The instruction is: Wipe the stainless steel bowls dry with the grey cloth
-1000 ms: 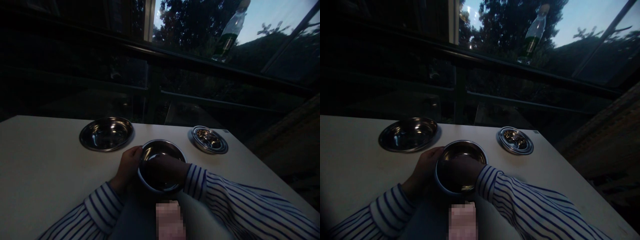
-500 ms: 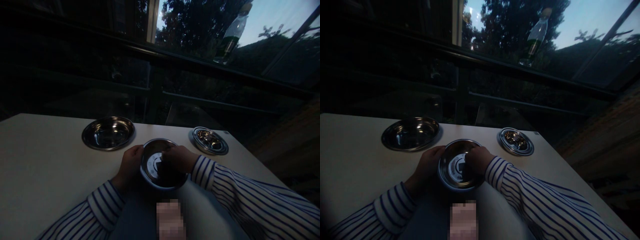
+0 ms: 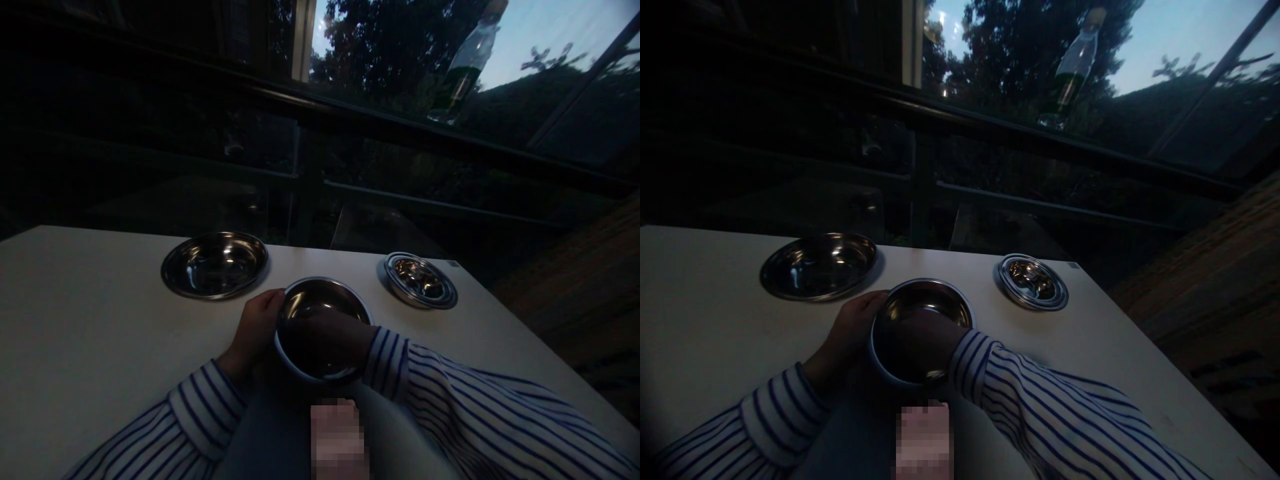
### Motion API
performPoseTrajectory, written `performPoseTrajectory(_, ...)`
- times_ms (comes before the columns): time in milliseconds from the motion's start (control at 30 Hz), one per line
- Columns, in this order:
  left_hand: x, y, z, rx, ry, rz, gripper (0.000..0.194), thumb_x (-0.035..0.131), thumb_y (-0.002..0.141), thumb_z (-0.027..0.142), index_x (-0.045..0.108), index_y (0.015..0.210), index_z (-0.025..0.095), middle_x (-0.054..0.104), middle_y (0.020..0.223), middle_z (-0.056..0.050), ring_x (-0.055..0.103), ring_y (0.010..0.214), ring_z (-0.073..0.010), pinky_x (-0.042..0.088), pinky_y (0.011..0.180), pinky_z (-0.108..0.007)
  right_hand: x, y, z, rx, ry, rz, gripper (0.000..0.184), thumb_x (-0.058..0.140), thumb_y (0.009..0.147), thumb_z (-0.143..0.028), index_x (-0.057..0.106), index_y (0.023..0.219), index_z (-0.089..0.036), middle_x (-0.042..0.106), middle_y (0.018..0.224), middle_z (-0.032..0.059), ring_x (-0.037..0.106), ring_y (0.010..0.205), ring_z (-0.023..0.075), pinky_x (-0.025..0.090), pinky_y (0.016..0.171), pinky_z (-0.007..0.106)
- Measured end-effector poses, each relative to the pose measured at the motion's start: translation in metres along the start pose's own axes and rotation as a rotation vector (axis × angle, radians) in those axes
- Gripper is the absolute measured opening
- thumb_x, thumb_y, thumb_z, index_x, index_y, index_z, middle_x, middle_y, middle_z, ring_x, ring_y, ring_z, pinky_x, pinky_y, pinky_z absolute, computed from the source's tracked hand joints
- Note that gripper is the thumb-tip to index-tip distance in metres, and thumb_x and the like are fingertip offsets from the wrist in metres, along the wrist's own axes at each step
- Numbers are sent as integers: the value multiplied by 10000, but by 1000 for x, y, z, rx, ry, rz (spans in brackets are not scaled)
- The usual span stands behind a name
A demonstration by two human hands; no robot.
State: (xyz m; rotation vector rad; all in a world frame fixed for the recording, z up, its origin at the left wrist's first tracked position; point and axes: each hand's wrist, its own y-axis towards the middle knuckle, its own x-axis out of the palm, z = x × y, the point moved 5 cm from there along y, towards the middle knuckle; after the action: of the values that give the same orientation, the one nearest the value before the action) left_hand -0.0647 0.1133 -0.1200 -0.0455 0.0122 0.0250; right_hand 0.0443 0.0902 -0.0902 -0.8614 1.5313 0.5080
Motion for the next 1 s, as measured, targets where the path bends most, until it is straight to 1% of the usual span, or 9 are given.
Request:
performPoseTrajectory(133, -1, 1, -1, -8, -37, -14, 356, 562, 706, 372, 685, 919, 114, 721, 737, -59, 629, 661, -198, 471, 601, -290, -5, 6, 17, 99, -40, 55, 268, 449, 816, -92, 587, 1044, -113, 612, 1077, 126, 576, 985, 217, 454, 828, 316)
performPoseTrajectory(267, -1, 0, 1, -5, -3, 33, 323, 543, 723, 342, 686, 898, 112, 724, 801, -62, 628, 661, -188, 471, 595, -279, -13, -7, 36, 236, -69, 82, 253, 415, 820, -77, 589, 1004, -76, 608, 1015, 186, 570, 979, 270, 453, 810, 374)
performPoseTrajectory(333, 0, -1, 1, -5, 4, 30, 310, 534, 733, 339, 683, 880, 111, 722, 840, -71, 629, 683, -188, 476, 620, -284, -14, -12, 41, 281, -55, 91, 254, 409, 821, -78, 590, 999, -67, 612, 1002, 200, 581, 954, 271, 458, 791, 370)
performPoseTrajectory(400, 2, 0, -1, -5, -14, 13, 306, 530, 738, 349, 678, 870, 116, 720, 838, -72, 632, 715, -197, 480, 654, -295, -13, -13, 42, 286, -18, 103, 251, 419, 819, -79, 593, 1001, -73, 620, 1004, 188, 590, 938, 252, 451, 804, 352)
performPoseTrajectory(500, 2, 1, -5, 6, -39, 15, 304, 538, 734, 374, 675, 843, 125, 714, 774, -59, 633, 740, -209, 481, 679, -307, -8, -3, 35, 245, 68, 130, 264, 446, 811, -77, 588, 1032, -104, 629, 1035, 141, 590, 952, 204, 432, 829, 298)
performPoseTrajectory(633, -1, 1, -8, 32, -32, 44, 324, 533, 734, 396, 678, 856, 133, 704, 731, -43, 626, 767, -214, 475, 686, -303, -3, 12, 22, 211, 195, 132, 247, 446, 833, -111, 593, 1031, -121, 653, 1009, 103, 611, 915, 168, 446, 754, 238)
performPoseTrajectory(733, -4, 0, -6, 46, 15, 91, 339, 529, 727, 410, 680, 836, 127, 698, 729, -48, 611, 726, -206, 466, 642, -289, -3, 13, 13, 189, 257, 81, 237, 439, 852, -131, 592, 1032, -117, 666, 987, 82, 627, 860, 144, 454, 684, 201)
performPoseTrajectory(833, -6, -2, -2, 44, 63, 119, 319, 524, 722, 394, 680, 794, 126, 694, 717, -52, 603, 695, -202, 459, 607, -280, -5, 4, 6, 138, 253, -28, 253, 446, 855, -149, 590, 1062, -126, 671, 990, 69, 631, 854, 137, 457, 666, 190)
performPoseTrajectory(1000, -3, -3, 2, -6, 58, 58, 346, 521, 728, 407, 697, 831, 127, 697, 650, -45, 601, 597, -194, 449, 536, -272, -15, -23, -4, 58, 96, -263, 286, 511, 800, -110, 615, 1067, -122, 681, 951, 101, 639, 806, 179, 463, 654, 238)
